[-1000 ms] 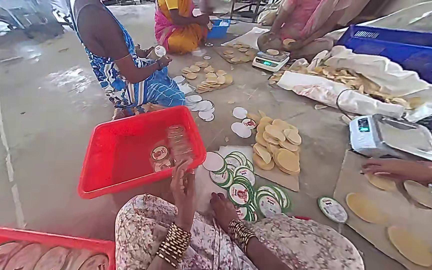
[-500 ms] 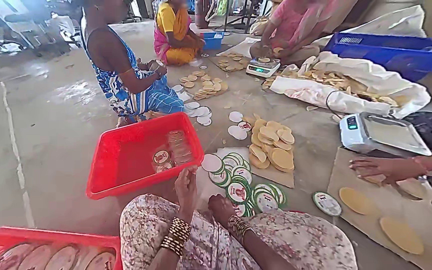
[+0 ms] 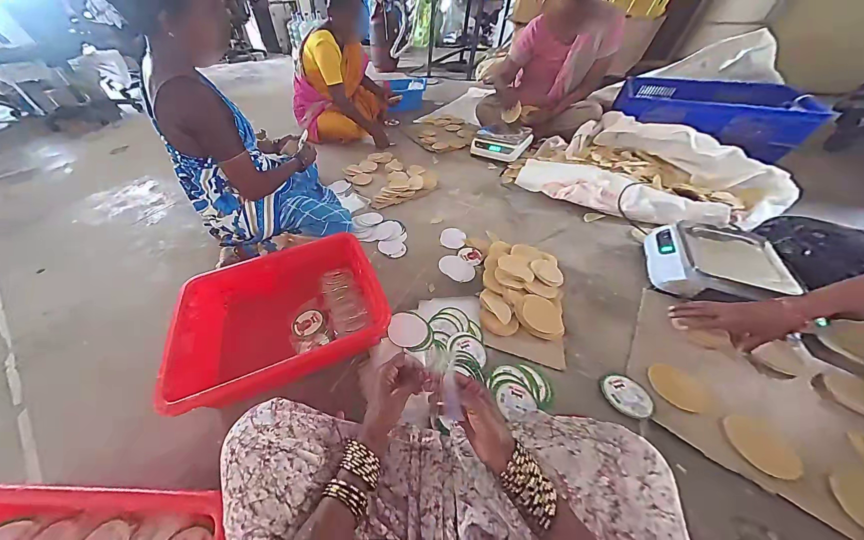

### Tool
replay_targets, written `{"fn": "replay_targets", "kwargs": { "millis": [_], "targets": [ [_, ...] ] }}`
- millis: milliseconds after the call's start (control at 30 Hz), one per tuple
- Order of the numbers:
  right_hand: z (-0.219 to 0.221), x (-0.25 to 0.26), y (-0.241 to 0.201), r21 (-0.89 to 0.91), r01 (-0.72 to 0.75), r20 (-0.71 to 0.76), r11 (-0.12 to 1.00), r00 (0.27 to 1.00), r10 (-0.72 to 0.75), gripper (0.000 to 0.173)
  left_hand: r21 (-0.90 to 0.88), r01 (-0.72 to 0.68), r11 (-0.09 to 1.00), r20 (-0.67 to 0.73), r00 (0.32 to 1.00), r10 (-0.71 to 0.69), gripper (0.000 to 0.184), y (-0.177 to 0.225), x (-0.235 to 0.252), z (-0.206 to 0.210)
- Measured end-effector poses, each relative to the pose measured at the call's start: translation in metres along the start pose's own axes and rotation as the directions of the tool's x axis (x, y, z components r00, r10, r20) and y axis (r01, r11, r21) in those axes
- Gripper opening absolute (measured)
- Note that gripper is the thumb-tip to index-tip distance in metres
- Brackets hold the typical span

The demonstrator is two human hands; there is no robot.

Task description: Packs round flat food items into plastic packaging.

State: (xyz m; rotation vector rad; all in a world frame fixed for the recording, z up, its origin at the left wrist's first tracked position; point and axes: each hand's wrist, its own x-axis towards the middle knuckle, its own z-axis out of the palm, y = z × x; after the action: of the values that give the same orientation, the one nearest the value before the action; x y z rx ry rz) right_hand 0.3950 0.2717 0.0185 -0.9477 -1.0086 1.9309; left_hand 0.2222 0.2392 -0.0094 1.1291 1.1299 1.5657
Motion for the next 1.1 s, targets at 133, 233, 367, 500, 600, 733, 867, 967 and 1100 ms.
{"fn": "replay_targets", "kwargs": {
  "millis": [133,233,367,500,600,733,867,967,1100],
  "targets": [
    [-0.011,-0.007,-0.01,-0.082,0.004,0.02,0.997,1.0,-0.003,0.075,0.091,0.006,0.996,-0.183,0.983,0.011,0.007,-0.002,0.001,-0.005],
    [-0.017,-0.006,-0.02,-0.167,0.067,-0.041,0.984,0.996,-0.075,0.036,0.132,-0.009,0.991,-0.168,0.985,0.031,0.007,0.0,0.002,-0.002],
    [-0.016,-0.001,-0.026,-0.34,0.188,-0.159,0.922,0.954,-0.253,0.004,0.091,0.0,0.996,-0.093,0.996,0.008,0.007,0.001,0.002,0.001],
    [-0.019,0.007,-0.021,-0.428,0.216,-0.2,0.878,0.925,-0.325,0.025,0.069,-0.018,0.997,-0.075,0.997,0.023,0.007,-0.002,0.002,0.0],
    [-0.025,0.007,-0.017,-0.528,0.293,-0.081,0.797,0.917,-0.39,0.012,0.221,-0.102,0.97,-0.096,0.987,0.125,0.039,-0.005,0.005,-0.002],
    [-0.038,0.002,-0.016,-0.758,0.388,0.16,0.524,0.89,-0.427,0.015,0.476,-0.161,0.865,0.116,0.986,0.119,0.072,0.004,0.005,-0.004],
    [-0.041,0.0,-0.017,-0.826,0.413,0.262,0.384,0.884,-0.387,0.031,0.385,-0.14,0.912,0.289,0.957,0.025,0.051,0.003,0.001,0.001],
    [-0.045,0.001,-0.013,-0.769,0.438,0.311,0.465,0.893,-0.326,0.032,0.2,0.06,0.978,0.376,0.917,-0.133,0.038,-0.001,0.003,-0.001],
    [-0.051,0.013,-0.012,-0.719,0.416,0.325,0.557,0.909,-0.26,0.025,0.292,0.18,0.939,0.316,0.908,-0.273,0.018,-0.002,0.001,0.0]
  ]
}}
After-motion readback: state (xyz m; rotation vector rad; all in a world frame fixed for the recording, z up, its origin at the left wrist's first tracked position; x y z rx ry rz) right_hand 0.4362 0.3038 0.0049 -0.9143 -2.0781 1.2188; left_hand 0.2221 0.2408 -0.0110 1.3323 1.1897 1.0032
